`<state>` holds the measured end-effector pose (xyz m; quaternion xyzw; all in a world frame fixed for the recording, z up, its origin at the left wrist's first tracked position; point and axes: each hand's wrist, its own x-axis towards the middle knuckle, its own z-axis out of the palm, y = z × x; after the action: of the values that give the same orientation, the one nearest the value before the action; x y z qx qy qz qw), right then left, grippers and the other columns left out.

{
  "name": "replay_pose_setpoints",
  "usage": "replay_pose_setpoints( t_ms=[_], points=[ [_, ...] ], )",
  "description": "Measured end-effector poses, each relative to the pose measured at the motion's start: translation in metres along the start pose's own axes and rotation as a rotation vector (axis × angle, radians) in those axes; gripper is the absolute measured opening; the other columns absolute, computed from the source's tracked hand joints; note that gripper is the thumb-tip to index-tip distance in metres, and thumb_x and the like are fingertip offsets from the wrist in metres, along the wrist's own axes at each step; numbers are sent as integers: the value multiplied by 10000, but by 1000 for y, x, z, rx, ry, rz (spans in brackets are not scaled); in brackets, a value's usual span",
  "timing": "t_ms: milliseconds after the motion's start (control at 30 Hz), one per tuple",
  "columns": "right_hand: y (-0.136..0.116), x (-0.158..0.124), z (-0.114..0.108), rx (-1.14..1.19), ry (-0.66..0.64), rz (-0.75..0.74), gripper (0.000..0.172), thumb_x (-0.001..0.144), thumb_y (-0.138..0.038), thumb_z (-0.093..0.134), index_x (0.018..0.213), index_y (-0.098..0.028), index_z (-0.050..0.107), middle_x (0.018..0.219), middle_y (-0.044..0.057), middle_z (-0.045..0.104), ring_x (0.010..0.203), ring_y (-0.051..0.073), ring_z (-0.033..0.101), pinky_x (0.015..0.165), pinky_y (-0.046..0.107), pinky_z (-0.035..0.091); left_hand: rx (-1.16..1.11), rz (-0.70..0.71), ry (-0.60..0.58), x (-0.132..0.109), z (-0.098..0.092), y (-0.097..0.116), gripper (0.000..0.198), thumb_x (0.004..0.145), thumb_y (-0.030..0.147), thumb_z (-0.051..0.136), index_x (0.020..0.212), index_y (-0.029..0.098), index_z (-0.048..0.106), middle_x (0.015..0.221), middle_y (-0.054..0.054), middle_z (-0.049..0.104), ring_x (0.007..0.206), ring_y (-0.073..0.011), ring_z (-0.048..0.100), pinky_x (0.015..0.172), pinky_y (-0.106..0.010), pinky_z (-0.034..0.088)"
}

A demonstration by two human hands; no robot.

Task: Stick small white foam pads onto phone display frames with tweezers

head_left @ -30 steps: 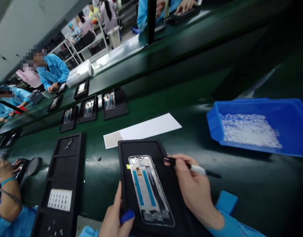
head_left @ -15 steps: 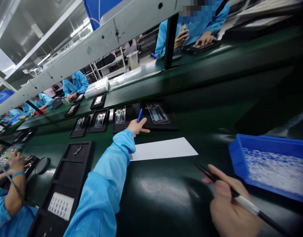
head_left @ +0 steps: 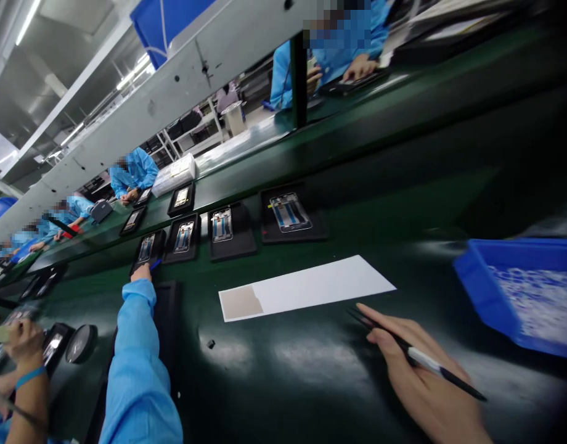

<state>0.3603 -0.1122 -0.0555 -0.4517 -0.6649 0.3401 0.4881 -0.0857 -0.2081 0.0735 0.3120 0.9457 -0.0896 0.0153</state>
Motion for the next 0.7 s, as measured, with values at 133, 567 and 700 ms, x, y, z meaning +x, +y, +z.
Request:
replay_pose_setpoints(
  t_ms=[133, 567, 700],
  points=[
    [-4, 2, 1, 59, 11, -14, 258, 884, -460, 531, 1018, -320, 703, 893, 74, 691, 793, 287, 691, 696, 425, 561, 124, 77, 69, 6, -6, 5, 362, 923, 353, 598, 1232, 166, 570, 1226, -93, 602, 1052, -227, 620, 881, -433, 545],
    [-4, -11, 3, 483, -104, 217, 528, 917, -574, 535, 1274, -189, 580, 796, 71, 741, 559, 180, 653, 597, 348, 575, 99, 811, 403, -208, -69, 46, 277, 963, 309, 424, 1187, 283, 585, 957, -36, 631, 791, -181, 672, 634, -264, 494],
    [-1, -10, 2, 552, -65, 292, 578, 860, -633, 568, 1236, -195, 563, 987, 114, 742, 677, 200, 700, 639, 356, 593, -42, 1175, 319, -301, -59, 80, 198, 989, 286, 399, 1045, 249, 585, 735, 20, 584, 532, -118, 594, 420, -259, 370]
  ],
)
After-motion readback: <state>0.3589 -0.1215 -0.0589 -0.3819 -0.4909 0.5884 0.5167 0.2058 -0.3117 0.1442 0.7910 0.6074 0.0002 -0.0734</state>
